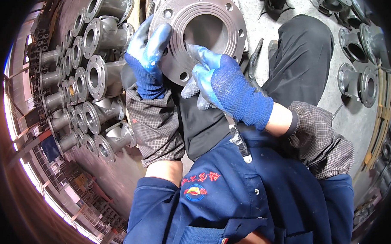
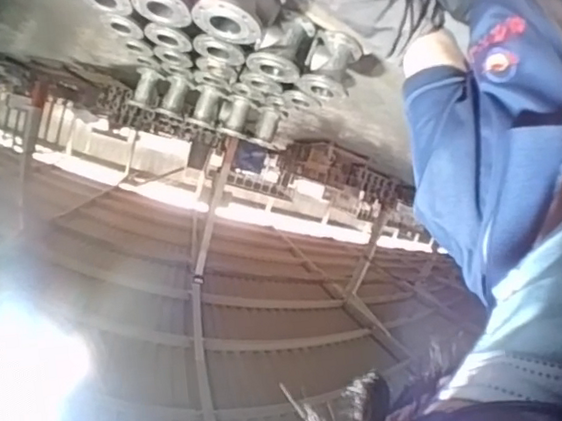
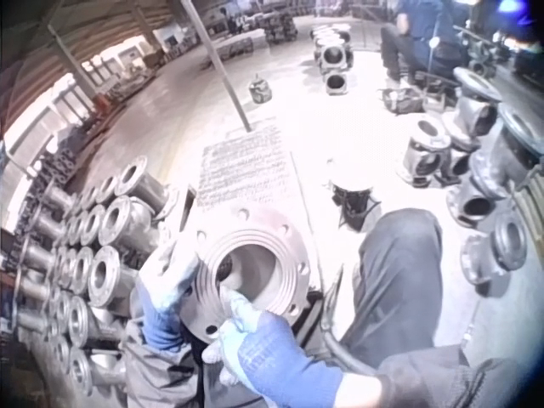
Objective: The person, wearing gloves, uses a metal scriber to clean the interior and outer surfaces of several metal flanges. They pick up one flange at a time from a pallet, rotate it to different sides, and scrape away residue from the rims and interior before placing it back down.
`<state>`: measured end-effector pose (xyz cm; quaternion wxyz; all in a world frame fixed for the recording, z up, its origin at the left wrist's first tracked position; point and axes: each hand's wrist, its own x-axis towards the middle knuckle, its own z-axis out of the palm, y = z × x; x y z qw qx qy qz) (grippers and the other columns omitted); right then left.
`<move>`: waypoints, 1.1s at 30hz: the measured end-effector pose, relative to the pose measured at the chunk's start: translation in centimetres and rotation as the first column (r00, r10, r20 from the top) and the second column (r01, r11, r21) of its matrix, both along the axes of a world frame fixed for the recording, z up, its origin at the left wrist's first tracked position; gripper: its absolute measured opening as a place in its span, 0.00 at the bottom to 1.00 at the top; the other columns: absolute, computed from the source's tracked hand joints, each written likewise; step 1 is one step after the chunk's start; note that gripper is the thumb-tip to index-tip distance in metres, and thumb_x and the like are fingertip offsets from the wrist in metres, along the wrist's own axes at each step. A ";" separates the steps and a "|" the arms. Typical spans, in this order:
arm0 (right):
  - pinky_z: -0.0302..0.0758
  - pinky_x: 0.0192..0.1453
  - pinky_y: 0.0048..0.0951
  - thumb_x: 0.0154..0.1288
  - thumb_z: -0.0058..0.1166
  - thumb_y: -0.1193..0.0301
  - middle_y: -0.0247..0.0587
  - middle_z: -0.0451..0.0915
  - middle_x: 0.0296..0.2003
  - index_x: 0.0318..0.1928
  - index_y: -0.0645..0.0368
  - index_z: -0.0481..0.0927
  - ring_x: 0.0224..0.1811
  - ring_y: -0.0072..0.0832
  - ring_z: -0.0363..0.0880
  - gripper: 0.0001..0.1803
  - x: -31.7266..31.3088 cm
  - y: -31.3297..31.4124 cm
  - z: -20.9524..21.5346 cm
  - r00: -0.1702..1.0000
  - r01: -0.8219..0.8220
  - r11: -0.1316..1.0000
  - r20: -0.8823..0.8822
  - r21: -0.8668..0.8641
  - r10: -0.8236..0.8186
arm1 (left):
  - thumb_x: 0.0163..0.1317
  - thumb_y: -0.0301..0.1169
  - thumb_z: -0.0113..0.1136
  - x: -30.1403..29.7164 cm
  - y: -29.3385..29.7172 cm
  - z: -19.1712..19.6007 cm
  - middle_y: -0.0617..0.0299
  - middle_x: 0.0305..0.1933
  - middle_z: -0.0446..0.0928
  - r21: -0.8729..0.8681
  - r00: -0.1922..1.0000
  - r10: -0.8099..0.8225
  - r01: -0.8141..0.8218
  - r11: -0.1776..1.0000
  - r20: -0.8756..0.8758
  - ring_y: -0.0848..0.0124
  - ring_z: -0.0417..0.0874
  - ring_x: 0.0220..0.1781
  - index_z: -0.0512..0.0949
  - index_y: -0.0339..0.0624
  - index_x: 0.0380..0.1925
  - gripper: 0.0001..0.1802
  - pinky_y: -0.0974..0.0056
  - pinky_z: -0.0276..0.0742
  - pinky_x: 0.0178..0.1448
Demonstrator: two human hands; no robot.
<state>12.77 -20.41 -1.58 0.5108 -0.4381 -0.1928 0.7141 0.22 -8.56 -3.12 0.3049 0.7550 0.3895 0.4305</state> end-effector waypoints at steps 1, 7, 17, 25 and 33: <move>0.76 0.22 0.22 0.65 0.37 0.78 0.46 0.78 0.32 0.65 0.66 0.58 0.23 0.24 0.78 0.27 0.3 -0.1 -0.1 0.996 -0.037 0.999 0.083 -0.004 0.038 | 0.55 0.37 0.63 0.2 -0.2 0.0 0.58 0.36 0.80 -0.053 0.999 0.003 -0.001 0.999 0.033 0.77 0.79 0.33 0.75 0.26 0.49 0.27 0.72 0.77 0.38; 0.69 0.21 0.16 0.67 0.39 0.74 0.46 0.81 0.28 0.64 0.68 0.60 0.15 0.18 0.71 0.25 3.5 -2.0 -0.5 0.961 -0.096 0.995 0.258 -0.034 0.102 | 0.55 0.40 0.63 0.1 0.4 -0.5 0.60 0.34 0.80 -0.041 0.996 -0.036 0.039 0.998 0.076 0.79 0.77 0.31 0.75 0.27 0.48 0.28 0.73 0.75 0.36; 0.71 0.34 0.13 0.70 0.38 0.68 0.45 0.81 0.43 0.62 0.67 0.63 0.36 0.19 0.79 0.24 12.7 1.8 0.2 0.827 0.371 0.906 0.372 0.202 -0.422 | 0.54 0.45 0.63 4.6 5.4 0.2 0.53 0.35 0.81 -0.403 0.997 0.040 -0.009 0.915 0.068 0.72 0.81 0.35 0.77 0.27 0.44 0.29 0.70 0.76 0.42; 0.79 0.33 0.20 0.62 0.42 0.76 0.48 0.80 0.38 0.62 0.66 0.64 0.32 0.26 0.82 0.25 15.4 8.6 -2.7 0.874 0.358 0.900 0.248 0.249 -0.417 | 0.51 0.25 0.60 5.9 13.1 0.3 0.53 0.40 0.82 0.396 0.802 -0.169 0.451 0.799 -0.573 0.63 0.85 0.36 0.76 0.46 0.51 0.23 0.66 0.81 0.39; 0.70 0.24 0.13 0.67 0.42 0.70 0.43 0.80 0.36 0.58 0.66 0.69 0.24 0.17 0.74 0.21 18.2 12.2 -4.2 0.798 0.388 0.879 0.375 0.279 -0.471 | 0.57 0.28 0.55 10.4 18.1 0.3 0.48 0.54 0.74 -0.398 0.904 -0.410 0.335 0.854 -0.119 0.59 0.80 0.49 0.72 0.37 0.54 0.23 0.62 0.76 0.51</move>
